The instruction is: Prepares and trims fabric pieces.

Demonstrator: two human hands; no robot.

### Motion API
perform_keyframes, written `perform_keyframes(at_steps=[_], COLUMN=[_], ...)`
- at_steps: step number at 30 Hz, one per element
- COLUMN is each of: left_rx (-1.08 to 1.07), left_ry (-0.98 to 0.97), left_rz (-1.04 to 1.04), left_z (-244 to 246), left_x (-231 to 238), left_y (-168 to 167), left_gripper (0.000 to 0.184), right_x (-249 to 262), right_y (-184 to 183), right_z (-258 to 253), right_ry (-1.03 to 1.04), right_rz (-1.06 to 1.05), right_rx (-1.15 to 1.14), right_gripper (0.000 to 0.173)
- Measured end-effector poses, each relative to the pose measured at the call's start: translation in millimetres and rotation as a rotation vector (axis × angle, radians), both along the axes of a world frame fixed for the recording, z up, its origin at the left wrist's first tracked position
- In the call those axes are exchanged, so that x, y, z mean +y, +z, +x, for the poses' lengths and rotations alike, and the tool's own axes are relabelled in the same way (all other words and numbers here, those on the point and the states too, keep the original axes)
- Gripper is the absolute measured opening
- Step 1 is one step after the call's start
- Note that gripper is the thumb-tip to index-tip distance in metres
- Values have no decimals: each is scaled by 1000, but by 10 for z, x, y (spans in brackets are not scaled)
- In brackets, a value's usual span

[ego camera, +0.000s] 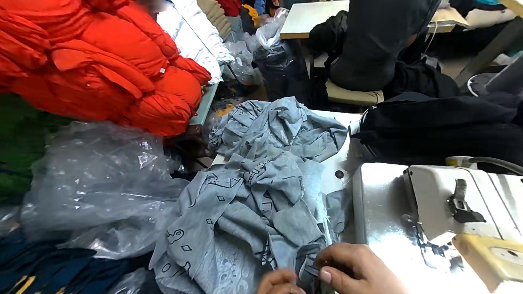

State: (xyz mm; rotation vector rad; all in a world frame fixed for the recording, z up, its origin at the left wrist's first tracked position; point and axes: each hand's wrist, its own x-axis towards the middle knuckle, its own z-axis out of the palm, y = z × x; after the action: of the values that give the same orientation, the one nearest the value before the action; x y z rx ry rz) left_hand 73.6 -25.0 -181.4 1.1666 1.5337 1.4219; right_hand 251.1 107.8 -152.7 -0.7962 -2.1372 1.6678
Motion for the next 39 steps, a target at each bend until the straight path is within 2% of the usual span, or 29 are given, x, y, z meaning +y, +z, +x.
perform_keyframes(at_steps=[4, 8, 13, 21, 26, 29, 32, 36, 39], left_rx=[-102, -425, -585, -587, -493, -428, -337, -220, -190], left_ry=[97, 77, 40, 2, -23, -80, -47, 128, 125], left_rz=[-5, -63, -114, -110, -152, -176, -163, -108, -70], left_z=[-80, -153, -131, -99, -77, -87, -150, -324, -327], left_x=[38, 105, 152, 159, 139, 118, 97, 100, 129], left_y=[40, 127, 183, 154, 158, 169, 147, 109, 79], left_gripper=[16, 20, 24, 19, 20, 18, 16, 20, 21], right_x=[-35, -110, -86, -93, -80, -89, -39, 199, 389], right_y=[61, 28, 17, 69, 47, 41, 11, -55, -28], right_z=[-8, -115, -188, -217, -245, -243, -205, -137, -187], right_ry=[14, 6, 3, 40, 57, 93, 70, -99, -114], right_rz=[139, 515, 783, 936, 1041, 1014, 863, 453, 69], right_rx=[-44, -85, -92, -167, -176, -179, -132, -196, -325], right_gripper=[34, 36, 36, 30, 23, 20, 29, 48, 56])
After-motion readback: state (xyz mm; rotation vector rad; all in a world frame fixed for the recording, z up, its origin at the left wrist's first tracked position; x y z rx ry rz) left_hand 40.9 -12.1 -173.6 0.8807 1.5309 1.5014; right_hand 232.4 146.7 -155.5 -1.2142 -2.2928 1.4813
